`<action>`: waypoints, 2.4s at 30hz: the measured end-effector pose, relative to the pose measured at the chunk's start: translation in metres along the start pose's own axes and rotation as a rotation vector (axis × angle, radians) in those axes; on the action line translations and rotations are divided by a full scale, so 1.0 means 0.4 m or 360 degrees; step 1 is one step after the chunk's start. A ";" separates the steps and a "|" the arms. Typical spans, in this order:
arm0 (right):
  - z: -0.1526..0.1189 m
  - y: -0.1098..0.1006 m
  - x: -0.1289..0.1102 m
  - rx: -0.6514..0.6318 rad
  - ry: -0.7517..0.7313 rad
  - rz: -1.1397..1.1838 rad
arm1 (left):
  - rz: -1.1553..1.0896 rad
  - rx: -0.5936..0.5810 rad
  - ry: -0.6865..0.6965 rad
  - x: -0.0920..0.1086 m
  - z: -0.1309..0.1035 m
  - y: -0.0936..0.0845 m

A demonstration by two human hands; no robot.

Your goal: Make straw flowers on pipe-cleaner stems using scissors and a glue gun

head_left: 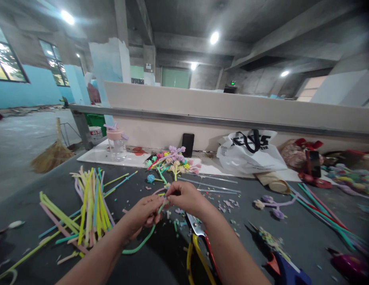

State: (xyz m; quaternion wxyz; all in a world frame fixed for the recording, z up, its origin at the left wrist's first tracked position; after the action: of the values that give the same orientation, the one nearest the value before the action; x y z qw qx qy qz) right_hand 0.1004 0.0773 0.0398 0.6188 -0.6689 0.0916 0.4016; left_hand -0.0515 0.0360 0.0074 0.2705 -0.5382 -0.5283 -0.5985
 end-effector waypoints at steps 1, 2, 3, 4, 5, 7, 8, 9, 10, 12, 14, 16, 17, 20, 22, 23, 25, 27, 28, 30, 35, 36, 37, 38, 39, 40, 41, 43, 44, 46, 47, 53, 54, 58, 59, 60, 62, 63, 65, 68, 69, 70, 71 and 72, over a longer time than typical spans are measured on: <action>-0.002 0.001 -0.004 -0.0009 -0.0008 -0.0005 | 0.0007 -0.0008 -0.0026 0.001 -0.002 0.001; -0.004 0.002 -0.007 -0.0018 -0.0015 -0.0007 | 0.0009 -0.0014 -0.0048 0.001 -0.004 0.002; -0.005 0.002 -0.011 -0.0029 -0.0020 -0.0007 | 0.0009 -0.0020 -0.0066 0.001 -0.005 0.003; -0.007 0.002 -0.013 -0.0038 -0.0025 -0.0007 | 0.0012 -0.0025 -0.0075 0.001 -0.005 0.004; -0.008 0.002 -0.016 -0.0042 -0.0029 -0.0009 | 0.0013 -0.0034 -0.0075 0.002 -0.005 0.004; -0.009 0.000 -0.017 -0.0037 -0.0040 -0.0021 | 0.0006 -0.0057 -0.0083 0.004 -0.006 0.005; -0.009 -0.001 -0.017 -0.0029 -0.0044 -0.0032 | 0.0002 -0.0064 -0.0100 0.004 -0.006 0.005; -0.008 -0.001 -0.017 -0.0021 -0.0046 -0.0044 | -0.0006 -0.0072 -0.0115 0.004 -0.006 0.005; -0.008 -0.001 -0.016 -0.0014 -0.0046 -0.0056 | -0.0019 -0.0084 -0.0123 0.003 -0.005 0.004; -0.006 -0.001 -0.014 -0.0008 -0.0044 -0.0076 | -0.0038 -0.0099 -0.0128 -0.001 -0.004 0.003; -0.005 0.000 -0.013 -0.0011 -0.0044 -0.0086 | -0.0056 -0.0104 -0.0122 -0.006 -0.002 0.000; -0.004 0.002 -0.014 -0.0020 -0.0046 -0.0089 | -0.0079 -0.0104 -0.0115 -0.013 0.001 -0.003; -0.004 0.002 -0.015 -0.0023 -0.0046 -0.0089 | -0.0090 -0.0101 -0.0110 -0.016 0.002 -0.004; -0.005 0.005 -0.019 -0.0023 -0.0036 -0.0103 | -0.0093 -0.0086 -0.0086 -0.027 0.007 -0.009; -0.005 0.009 -0.019 -0.0015 -0.0021 -0.0119 | -0.0076 -0.0060 -0.0083 -0.034 0.011 -0.011; -0.004 0.011 -0.018 -0.0011 -0.0012 -0.0128 | -0.0065 -0.0048 -0.0072 -0.036 0.013 -0.011; -0.001 0.016 -0.013 -0.0002 0.0005 -0.0140 | -0.0016 -0.0025 -0.0055 -0.042 0.017 -0.012; 0.004 0.020 -0.003 0.0004 0.0020 -0.0138 | 0.0068 -0.0009 -0.0052 -0.046 0.022 -0.012; 0.006 0.021 0.003 0.0004 0.0030 -0.0130 | 0.0111 -0.0001 -0.0057 -0.048 0.025 -0.012; 0.011 0.021 0.017 0.0000 0.0052 -0.0103 | 0.0183 0.0010 -0.0049 -0.048 0.029 -0.012; 0.017 0.016 0.040 -0.0037 0.0106 -0.0016 | 0.0544 0.0131 0.0170 -0.029 0.026 -0.010; 0.018 0.016 0.041 -0.0040 0.0112 -0.0006 | 0.0667 0.0175 0.0236 -0.025 0.023 -0.010; 0.018 0.016 0.041 -0.0039 0.0117 0.0001 | 0.0795 0.0201 0.0302 -0.021 0.020 -0.009; 0.017 0.018 0.041 -0.0037 0.0119 0.0005 | 0.0919 0.0206 0.0367 -0.019 0.017 -0.008; 0.017 0.020 0.041 -0.0034 0.0121 0.0005 | 0.1037 0.0196 0.0432 -0.019 0.015 -0.007; 0.017 0.022 0.040 -0.0032 0.0121 0.0004 | 0.1147 0.0181 0.0494 -0.019 0.013 -0.007; 0.017 0.024 0.039 -0.0032 0.0121 0.0003 | 0.1249 0.0163 0.0551 -0.021 0.013 -0.008; 0.018 0.029 0.038 -0.0029 0.0118 -0.0005 | 0.1416 0.0160 0.0624 -0.027 0.012 -0.010; 0.018 0.031 0.037 -0.0025 0.0115 -0.0010 | 0.1479 0.0169 0.0634 -0.029 0.012 -0.011; 0.019 0.033 0.035 -0.0015 0.0110 -0.0023 | 0.1581 0.0179 0.0630 -0.034 0.013 -0.014; 0.019 0.034 0.033 -0.0011 0.0107 -0.0030 | 0.1620 0.0184 0.0630 -0.036 0.013 -0.014; 0.015 0.034 0.017 -0.0009 0.0110 -0.0056 | 0.1861 0.0230 0.0643 -0.040 0.011 -0.011; 0.015 0.034 0.015 -0.0013 0.0123 -0.0056 | 0.1927 0.0239 0.0623 -0.041 0.011 -0.010; 0.018 0.033 0.014 -0.0038 0.0200 -0.0023 | 0.2214 0.0256 0.0504 -0.042 0.007 -0.002; 0.019 0.033 0.015 -0.0047 0.0223 -0.0005 | 0.2260 0.0255 0.0493 -0.041 0.006 0.001; 0.020 0.032 0.016 -0.0053 0.0247 0.0013 | 0.2294 0.0258 0.0492 -0.039 0.004 0.005; 0.021 0.032 0.019 -0.0059 0.0294 0.0048 | 0.2348 0.0305 0.0499 -0.035 0.001 0.010; 0.022 0.032 0.020 -0.0060 0.0317 0.0062 | 0.2371 0.0332 0.0502 -0.034 0.000 0.012; 0.023 0.032 0.023 -0.0063 0.0356 0.0086 | 0.2404 0.0365 0.0503 -0.034 -0.001 0.016; 0.024 0.034 0.028 -0.0081 0.0392 0.0124 | 0.2367 0.0354 0.0513 -0.041 0.001 0.021; 0.024 0.036 0.030 -0.0084 0.0399 0.0138 | 0.2354 0.0349 0.0503 -0.044 0.002 0.022; 0.024 0.038 0.031 -0.0088 0.0402 0.0150 | 0.2353 0.0352 0.0484 -0.048 0.004 0.024; 0.024 0.040 0.031 -0.0094 0.0404 0.0161 | 0.2362 0.0352 0.0460 -0.051 0.005 0.025; 0.024 0.042 0.031 -0.0102 0.0405 0.0174 | 0.2378 0.0352 0.0439 -0.054 0.005 0.026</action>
State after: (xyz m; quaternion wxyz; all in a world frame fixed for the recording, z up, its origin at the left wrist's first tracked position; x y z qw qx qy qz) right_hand 0.0941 0.0868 0.0199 0.5576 -0.7280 0.1927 0.3493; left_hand -0.0356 0.0296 -0.0096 0.7188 -0.6425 -0.0426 -0.2622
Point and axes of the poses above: each hand's wrist, its own z-axis towards the middle knuckle, its own y-axis out of the palm, x = y × z, the point moved 1 cm from there along z, towards the middle knuckle, and after that the axes turned 13 degrees about -z, right-handed, at the moved point
